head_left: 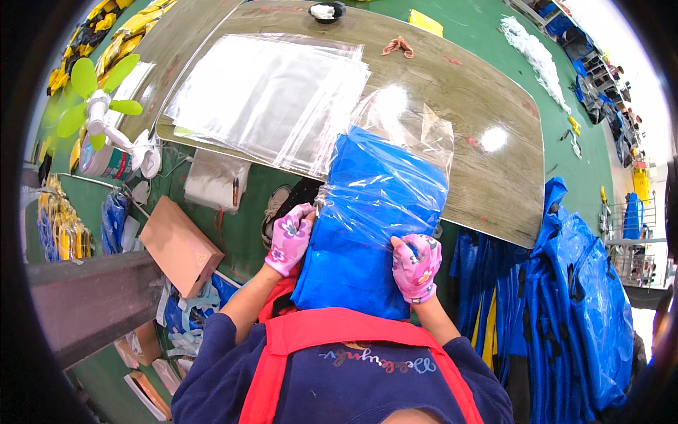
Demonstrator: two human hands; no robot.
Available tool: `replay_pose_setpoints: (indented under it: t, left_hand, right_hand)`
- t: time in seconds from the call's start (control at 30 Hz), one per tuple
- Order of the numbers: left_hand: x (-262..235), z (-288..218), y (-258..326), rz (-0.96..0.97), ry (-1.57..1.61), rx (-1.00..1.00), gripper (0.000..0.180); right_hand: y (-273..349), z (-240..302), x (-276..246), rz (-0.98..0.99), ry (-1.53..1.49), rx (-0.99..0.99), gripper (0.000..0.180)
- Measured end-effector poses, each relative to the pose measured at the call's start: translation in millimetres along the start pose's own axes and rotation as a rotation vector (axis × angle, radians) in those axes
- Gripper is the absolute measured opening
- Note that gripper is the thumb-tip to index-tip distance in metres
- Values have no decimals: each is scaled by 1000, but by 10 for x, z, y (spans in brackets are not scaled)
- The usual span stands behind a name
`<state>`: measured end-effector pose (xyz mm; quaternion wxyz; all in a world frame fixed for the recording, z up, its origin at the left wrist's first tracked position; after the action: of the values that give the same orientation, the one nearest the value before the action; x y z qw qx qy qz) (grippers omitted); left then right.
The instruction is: The person folds blue plastic bags and places them into clear plastic packaging bags. They repeat this process multiple times, handling the bags and packaging materials by hand on a wooden table.
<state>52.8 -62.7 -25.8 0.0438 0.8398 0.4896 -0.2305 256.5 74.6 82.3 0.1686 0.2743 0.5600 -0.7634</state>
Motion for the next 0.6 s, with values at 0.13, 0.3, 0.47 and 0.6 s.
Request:
replay_pose_setpoints:
  t: [0.13, 0.3, 0.47, 0.6]
  left_hand:
    - [-170, 138, 391, 82, -192, 74, 15]
    - [-320, 205, 700, 165, -10, 3, 18]
    - [-405, 48, 19, 359, 234, -215, 21]
    - [158, -279, -666, 113, 247, -313, 69]
  right_hand:
    - [56, 98, 20, 47, -99, -70, 27]
    - [219, 158, -72, 294, -319, -179, 18]
    - [196, -568, -242, 189, -357, 321, 25]
    - [518, -1805, 244, -310, -503, 1166, 37]
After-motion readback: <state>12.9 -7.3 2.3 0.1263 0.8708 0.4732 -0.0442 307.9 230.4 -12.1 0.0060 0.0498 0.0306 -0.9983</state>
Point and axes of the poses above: each hand's wrist, its own y-axis away from the middle knuckle, its own x-axis out of the palm, z = x × y, the point moved 8 cm from there along -y, towards the middle knuckle, and after that the axes turned 13 degrees about -z, right-handed, at the moved point
